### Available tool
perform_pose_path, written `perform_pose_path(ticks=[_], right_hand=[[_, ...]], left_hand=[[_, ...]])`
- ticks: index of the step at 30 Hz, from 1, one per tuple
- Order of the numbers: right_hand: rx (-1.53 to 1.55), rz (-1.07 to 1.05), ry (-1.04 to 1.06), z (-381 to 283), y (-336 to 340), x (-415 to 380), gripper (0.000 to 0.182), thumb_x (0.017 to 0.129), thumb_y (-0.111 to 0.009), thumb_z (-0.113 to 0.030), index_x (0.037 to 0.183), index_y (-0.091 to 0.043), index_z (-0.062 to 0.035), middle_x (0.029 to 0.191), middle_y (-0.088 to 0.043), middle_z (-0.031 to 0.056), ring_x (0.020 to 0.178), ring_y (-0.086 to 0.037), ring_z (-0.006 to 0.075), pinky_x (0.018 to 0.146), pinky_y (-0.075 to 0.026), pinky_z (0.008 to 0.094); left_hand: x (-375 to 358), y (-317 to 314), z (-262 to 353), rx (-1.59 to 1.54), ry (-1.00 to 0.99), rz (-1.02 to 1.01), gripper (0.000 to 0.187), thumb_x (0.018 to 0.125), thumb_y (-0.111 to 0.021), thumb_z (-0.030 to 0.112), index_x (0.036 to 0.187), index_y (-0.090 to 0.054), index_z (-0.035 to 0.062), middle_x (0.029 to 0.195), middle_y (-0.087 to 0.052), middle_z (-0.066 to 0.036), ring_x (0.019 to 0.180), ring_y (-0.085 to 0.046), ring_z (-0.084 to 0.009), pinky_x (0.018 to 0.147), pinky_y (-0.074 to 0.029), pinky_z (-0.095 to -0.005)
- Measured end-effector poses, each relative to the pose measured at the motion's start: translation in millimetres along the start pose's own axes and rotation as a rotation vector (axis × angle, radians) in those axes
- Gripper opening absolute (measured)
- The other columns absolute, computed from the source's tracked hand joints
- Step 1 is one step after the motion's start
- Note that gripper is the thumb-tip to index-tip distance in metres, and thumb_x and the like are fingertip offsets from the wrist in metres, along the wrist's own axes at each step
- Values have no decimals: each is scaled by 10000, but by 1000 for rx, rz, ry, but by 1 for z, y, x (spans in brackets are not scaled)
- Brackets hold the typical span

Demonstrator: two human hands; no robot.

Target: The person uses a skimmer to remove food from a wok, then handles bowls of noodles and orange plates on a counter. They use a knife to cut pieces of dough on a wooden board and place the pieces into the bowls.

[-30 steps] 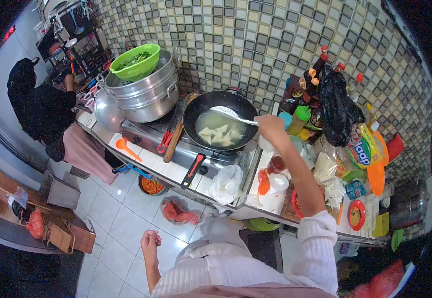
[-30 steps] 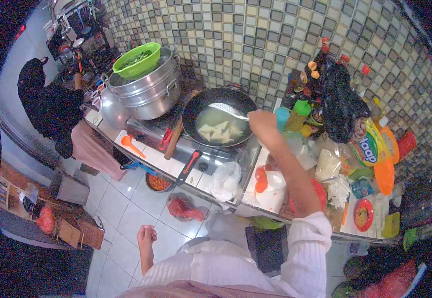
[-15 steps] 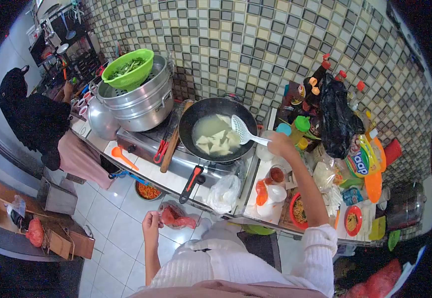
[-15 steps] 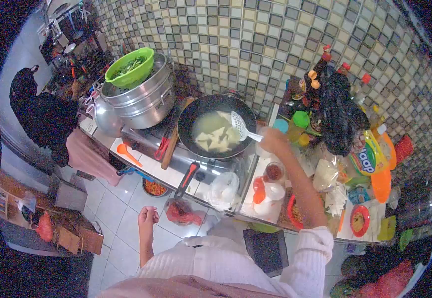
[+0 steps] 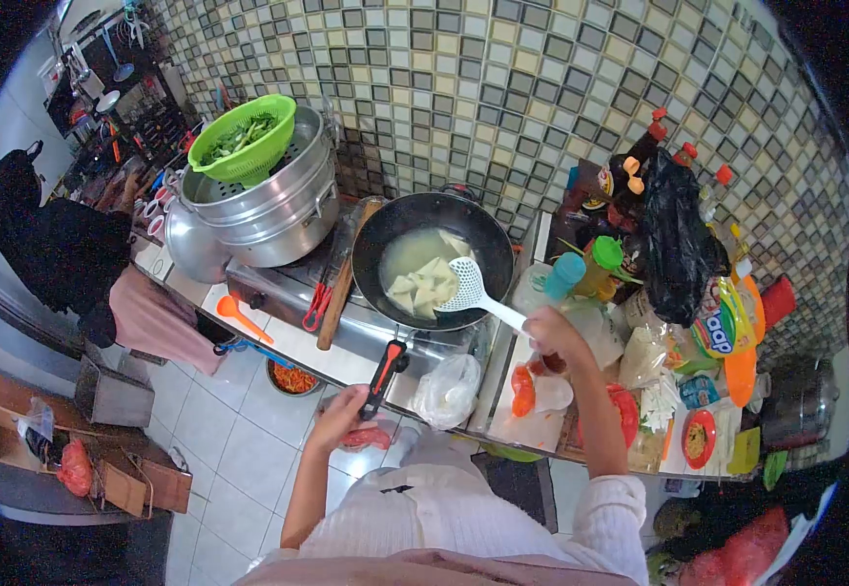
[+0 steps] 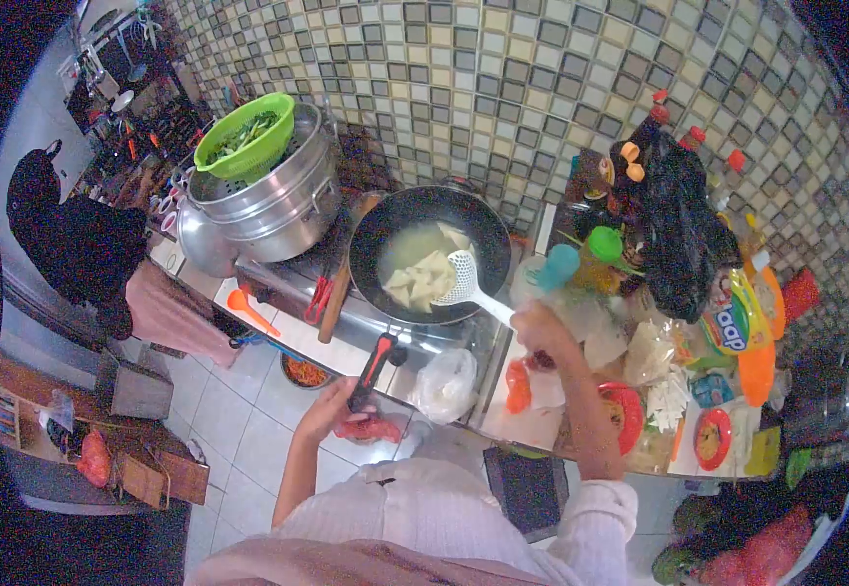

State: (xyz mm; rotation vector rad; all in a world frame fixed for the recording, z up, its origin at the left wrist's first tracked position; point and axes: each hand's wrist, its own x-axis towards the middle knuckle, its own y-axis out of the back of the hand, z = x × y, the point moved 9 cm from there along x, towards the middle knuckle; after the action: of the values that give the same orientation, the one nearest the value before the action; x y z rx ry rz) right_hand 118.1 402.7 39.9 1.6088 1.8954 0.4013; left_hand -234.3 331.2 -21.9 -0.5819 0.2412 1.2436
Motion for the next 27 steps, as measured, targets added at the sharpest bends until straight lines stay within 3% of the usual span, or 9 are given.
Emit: perform_pose_path(ticks=[2,3,6,14,16,17,19,22,27], right_hand=[[190,-8,-267,10,-19,-6,200,746,-439,-124,735,-556,37,496,-463,41,340,-397,105,308,-306,256],[247,-16,-279,-7,-24,-13,194,763,-424,-111,738,-546,37,484,-438,32,324,-369,93,296,-283,250],[434,-80,-338,6,-53,0,193,770,-421,-126,737,-547,17,471,-406,16,316,-337,83,291,-256,242],[279,-10,-253,-8,-80,42,247,773,-412,-202,691,-556,-19,461,-401,-12,325,-348,82,310,-279,242],[82,125,-229,-12,-74,51,336,795,-414,-280,640,-555,-17,489,-480,45,399,-467,155,405,-374,295],[84,125,-224,-8,-80,58,336,795,-414,-280,640,-555,-17,489,-480,45,399,-467,155,405,-374,295],[-131,314,-70,-18,-72,65,418,811,-414,-355,626,-554,-8,561,-544,118,552,-557,258,549,-419,359],[-145,372,-41,-20,-71,69,456,820,-403,-403,646,-559,-11,622,-557,163,670,-561,327,636,-406,401],[-137,463,-42,-28,-63,72,444,826,-398,-391,645,-558,-18,625,-555,166,664,-562,329,615,-412,400]], left_hand=[[4,-15,-2,-6,125,-100,309,860,-467,287,1038,-435,36,885,-543,-65,706,-579,-157,575,-497,-235],[8,-18,-3,4,163,-92,295,852,-484,284,1015,-453,40,819,-540,-49,616,-562,-133,542,-494,-221],[22,-14,-15,63,172,-166,290,849,-491,285,1003,-465,41,781,-522,-36,580,-533,-106,532,-486,-214],[22,-23,-19,-14,220,-218,317,849,-489,296,1026,-436,39,663,-456,-10,477,-471,-113,379,-395,-198],[24,-22,-21,-49,216,-235,317,850,-486,300,1019,-415,42,644,-440,-10,447,-450,-121,368,-367,-192],[24,-22,-20,-39,202,-243,291,853,-483,297,993,-415,51,653,-451,-10,457,-454,-107,355,-337,-187],[24,-20,-21,-29,209,-235,280,853,-483,297,982,-419,57,658,-457,-9,457,-449,-98,356,-326,-181],[22,-21,-15,25,209,-220,248,859,-474,296,958,-428,74,670,-476,-2,461,-433,-74,370,-303,-170],[23,-22,-13,84,221,-272,246,868,-452,314,949,-432,83,671,-475,7,484,-434,-65,407,-316,-171]])
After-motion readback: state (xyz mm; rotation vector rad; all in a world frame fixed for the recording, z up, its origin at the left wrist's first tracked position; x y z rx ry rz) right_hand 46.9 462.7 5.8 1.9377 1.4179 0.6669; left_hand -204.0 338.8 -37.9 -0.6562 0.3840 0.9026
